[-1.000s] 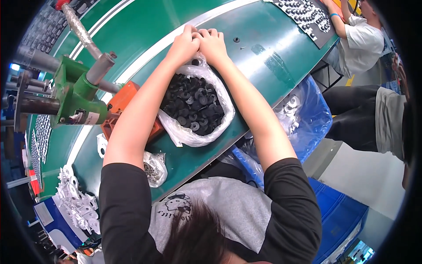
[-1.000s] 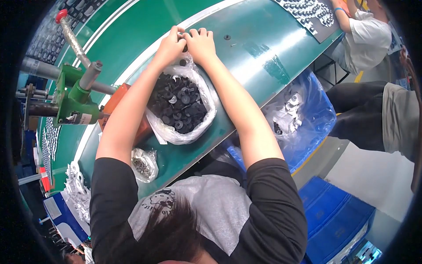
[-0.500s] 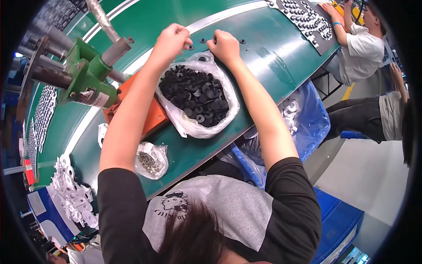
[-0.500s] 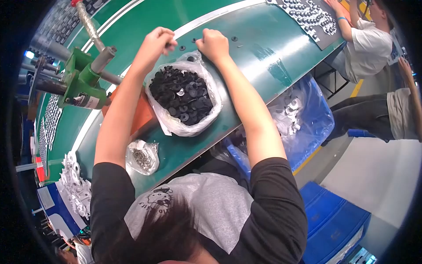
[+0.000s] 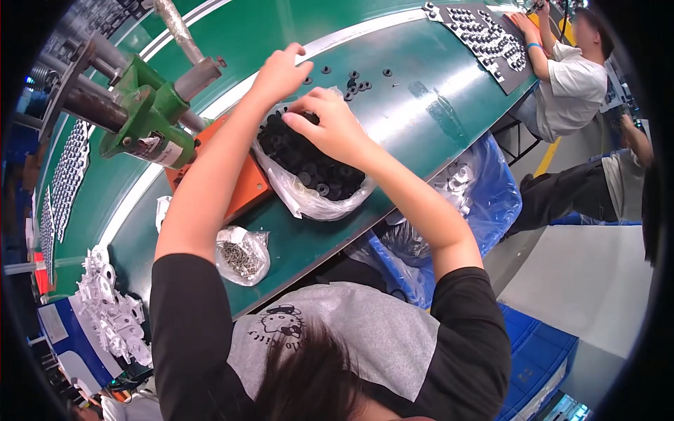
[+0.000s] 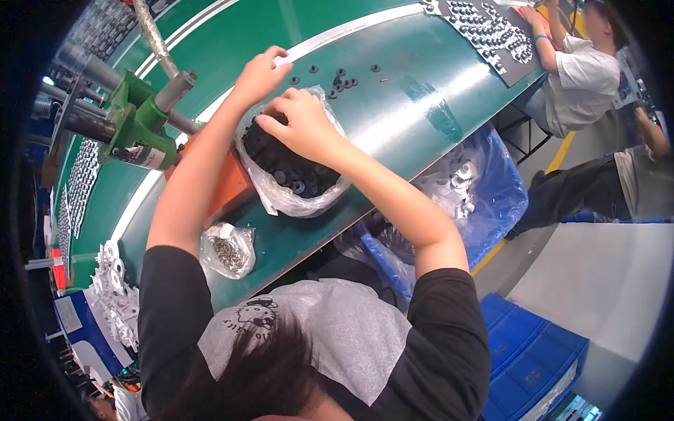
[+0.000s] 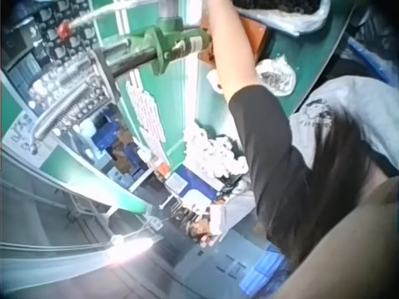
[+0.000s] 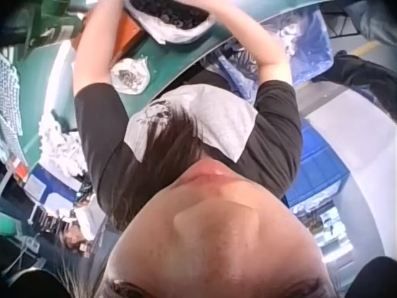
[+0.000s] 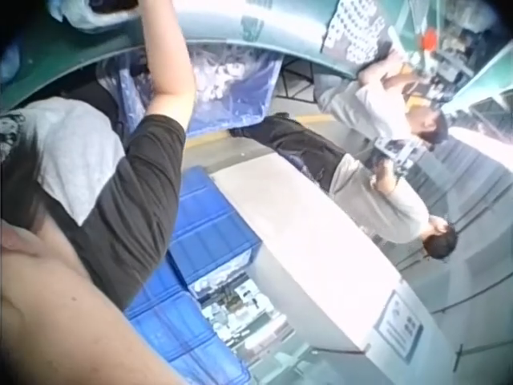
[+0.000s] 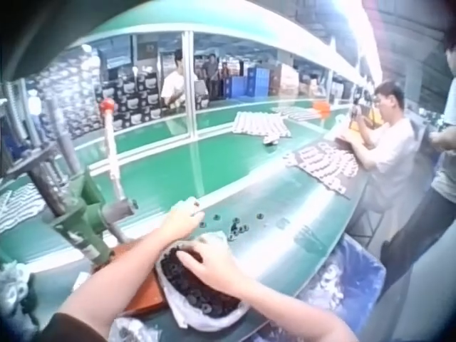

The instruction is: Assembling plastic electronic component housings using internal parts and a manual arbor press.

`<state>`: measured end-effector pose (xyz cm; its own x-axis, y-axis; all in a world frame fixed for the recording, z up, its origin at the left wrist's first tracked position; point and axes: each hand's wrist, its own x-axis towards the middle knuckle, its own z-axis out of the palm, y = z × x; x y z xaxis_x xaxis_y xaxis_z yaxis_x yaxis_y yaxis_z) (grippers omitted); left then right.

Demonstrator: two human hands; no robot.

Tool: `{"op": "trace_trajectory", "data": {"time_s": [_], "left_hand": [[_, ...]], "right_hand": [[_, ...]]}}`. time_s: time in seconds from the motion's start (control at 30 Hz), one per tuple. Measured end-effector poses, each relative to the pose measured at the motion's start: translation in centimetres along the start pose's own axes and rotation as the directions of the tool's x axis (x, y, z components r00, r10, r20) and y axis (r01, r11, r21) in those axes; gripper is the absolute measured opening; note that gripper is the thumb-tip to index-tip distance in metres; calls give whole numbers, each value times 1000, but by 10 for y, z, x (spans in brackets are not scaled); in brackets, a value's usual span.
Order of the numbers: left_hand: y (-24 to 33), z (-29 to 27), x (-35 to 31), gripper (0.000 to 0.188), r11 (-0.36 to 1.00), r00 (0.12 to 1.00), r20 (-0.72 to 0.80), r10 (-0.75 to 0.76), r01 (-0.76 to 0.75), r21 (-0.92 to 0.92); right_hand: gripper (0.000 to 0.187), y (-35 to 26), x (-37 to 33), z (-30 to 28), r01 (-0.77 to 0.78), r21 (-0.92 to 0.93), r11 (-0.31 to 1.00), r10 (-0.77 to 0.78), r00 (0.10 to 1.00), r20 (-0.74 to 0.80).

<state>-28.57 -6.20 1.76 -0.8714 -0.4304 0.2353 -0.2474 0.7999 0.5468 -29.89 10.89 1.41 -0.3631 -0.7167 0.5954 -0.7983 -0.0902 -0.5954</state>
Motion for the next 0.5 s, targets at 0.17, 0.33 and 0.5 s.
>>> {"op": "trace_trajectory", "data": {"time_s": [0.17, 0.33, 0.5], "left_hand": [[14, 51, 20, 60, 913, 971, 178, -160, 77, 400], [9, 78, 24, 37, 902, 973, 231, 8, -107, 418], [-7, 80, 23, 35, 905, 976, 208, 63, -143, 400]], "right_hand": [[16, 52, 16, -39, -158, 169, 973, 201, 941, -271], [90, 139, -10, -43, -188, -703, 685, 269, 963, 5], [77, 142, -8, -24, -93, -703, 705, 185, 981, 56]]}}
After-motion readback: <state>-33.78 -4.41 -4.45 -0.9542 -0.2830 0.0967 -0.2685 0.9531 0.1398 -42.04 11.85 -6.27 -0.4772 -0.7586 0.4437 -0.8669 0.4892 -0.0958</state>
